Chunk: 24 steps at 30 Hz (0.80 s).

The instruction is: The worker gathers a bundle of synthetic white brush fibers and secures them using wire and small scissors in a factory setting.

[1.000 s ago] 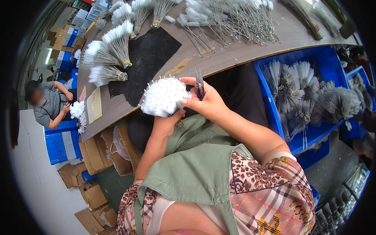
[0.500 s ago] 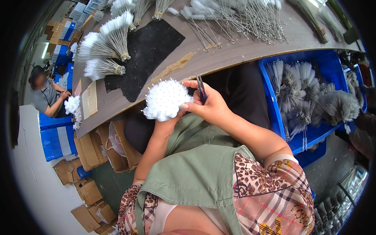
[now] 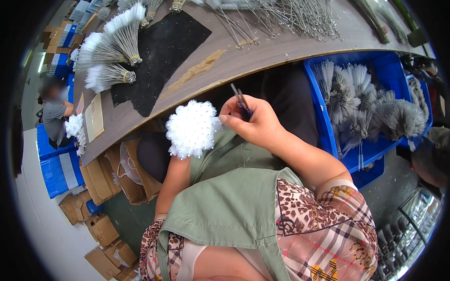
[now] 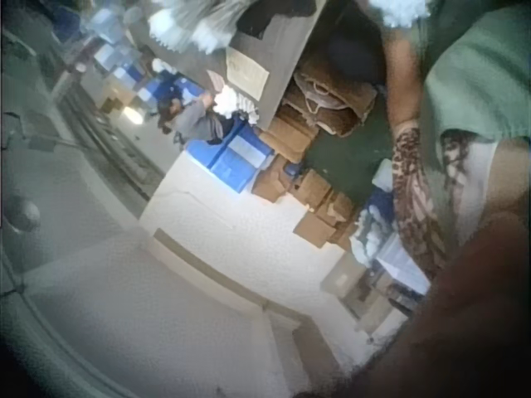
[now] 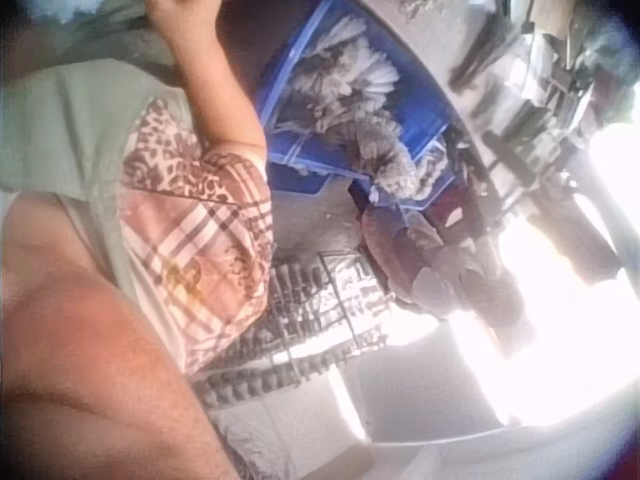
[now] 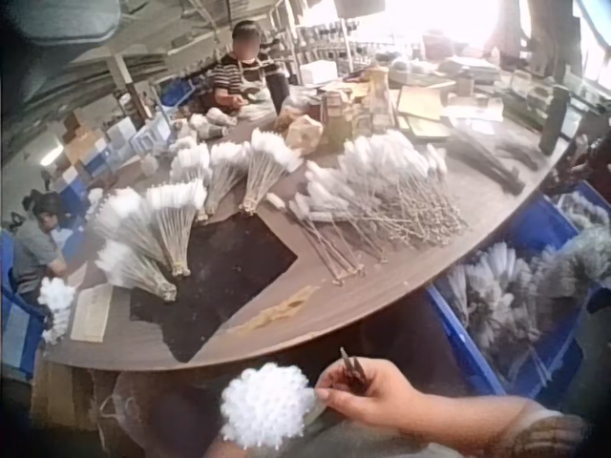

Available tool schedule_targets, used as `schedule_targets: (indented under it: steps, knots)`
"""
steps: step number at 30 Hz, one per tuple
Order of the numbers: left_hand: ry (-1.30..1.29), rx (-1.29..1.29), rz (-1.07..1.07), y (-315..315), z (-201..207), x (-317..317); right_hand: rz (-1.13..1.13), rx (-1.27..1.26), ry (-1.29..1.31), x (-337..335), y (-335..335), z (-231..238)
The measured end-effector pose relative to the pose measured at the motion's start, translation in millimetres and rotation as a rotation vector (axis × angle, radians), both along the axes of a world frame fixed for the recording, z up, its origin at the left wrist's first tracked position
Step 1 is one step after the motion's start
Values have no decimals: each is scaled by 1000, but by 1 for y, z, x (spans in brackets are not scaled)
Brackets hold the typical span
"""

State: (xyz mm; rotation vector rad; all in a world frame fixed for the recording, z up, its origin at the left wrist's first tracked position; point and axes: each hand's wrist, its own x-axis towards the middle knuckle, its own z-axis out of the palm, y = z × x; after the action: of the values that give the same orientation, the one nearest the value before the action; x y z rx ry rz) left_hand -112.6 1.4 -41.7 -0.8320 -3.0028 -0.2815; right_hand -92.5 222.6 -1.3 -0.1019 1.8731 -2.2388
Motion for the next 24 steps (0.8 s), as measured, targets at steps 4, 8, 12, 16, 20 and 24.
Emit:
schedule_targets:
  steps: [4,8,12,16,20,24]
  knots:
    - [209,354,8,-11,-11,6,-17,161,148,3,-1,8]
    - [362,619,9,-10,-13,11,-28,148,46,3,-4,5]
    - [500,582,88,-6,-7,18,26,200,-3,3,-2,5]
    - [587,469,90,-1,0,22,49,430,41,2,-1,11]
    - [650,363,118,2,7,28,-43,324,48,1,-3,6]
    - [642,371,105,4,12,32,-44,148,-103,6,-5,10]
